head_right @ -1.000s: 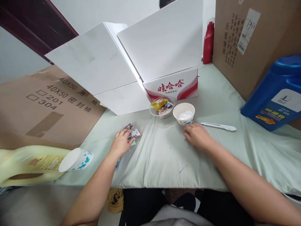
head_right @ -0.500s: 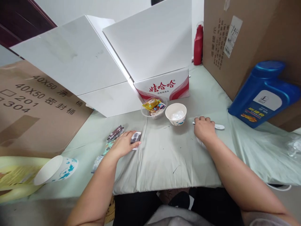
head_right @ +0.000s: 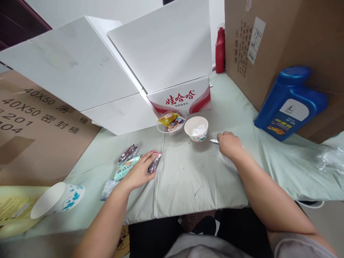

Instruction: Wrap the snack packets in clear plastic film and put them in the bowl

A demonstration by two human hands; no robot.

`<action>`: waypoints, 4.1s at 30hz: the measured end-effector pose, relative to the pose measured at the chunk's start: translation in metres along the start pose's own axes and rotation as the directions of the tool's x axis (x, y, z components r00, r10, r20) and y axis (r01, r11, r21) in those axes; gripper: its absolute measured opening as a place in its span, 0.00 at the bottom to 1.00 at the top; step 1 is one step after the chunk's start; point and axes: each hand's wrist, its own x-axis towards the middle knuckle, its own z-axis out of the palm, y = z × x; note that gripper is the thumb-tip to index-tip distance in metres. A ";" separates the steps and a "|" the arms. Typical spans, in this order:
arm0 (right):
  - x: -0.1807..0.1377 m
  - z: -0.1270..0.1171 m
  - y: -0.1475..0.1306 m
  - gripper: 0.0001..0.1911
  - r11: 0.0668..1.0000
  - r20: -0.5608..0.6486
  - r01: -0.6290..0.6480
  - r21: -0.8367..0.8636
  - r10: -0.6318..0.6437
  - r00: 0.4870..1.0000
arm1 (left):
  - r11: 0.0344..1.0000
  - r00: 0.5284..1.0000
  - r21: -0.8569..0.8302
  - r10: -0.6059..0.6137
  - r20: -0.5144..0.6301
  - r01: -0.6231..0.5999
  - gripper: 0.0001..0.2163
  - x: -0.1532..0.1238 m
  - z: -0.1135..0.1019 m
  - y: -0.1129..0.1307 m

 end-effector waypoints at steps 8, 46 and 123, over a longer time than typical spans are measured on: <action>-0.002 0.006 -0.009 0.18 0.978 -0.078 0.198 0.066 -0.193 0.978 | 0.627 0.998 -0.779 -0.060 -0.026 0.017 0.17 0.028 0.023 0.049; -0.025 0.013 -0.049 0.12 0.442 -0.469 0.713 0.544 -0.545 0.695 | 0.531 0.924 -0.832 -0.214 -0.316 -0.161 0.10 0.051 0.051 0.042; -0.012 0.052 -0.060 0.65 0.637 -0.237 0.686 0.352 -0.648 0.724 | 0.932 0.929 -0.069 0.345 -0.138 -0.356 0.27 0.041 0.055 0.063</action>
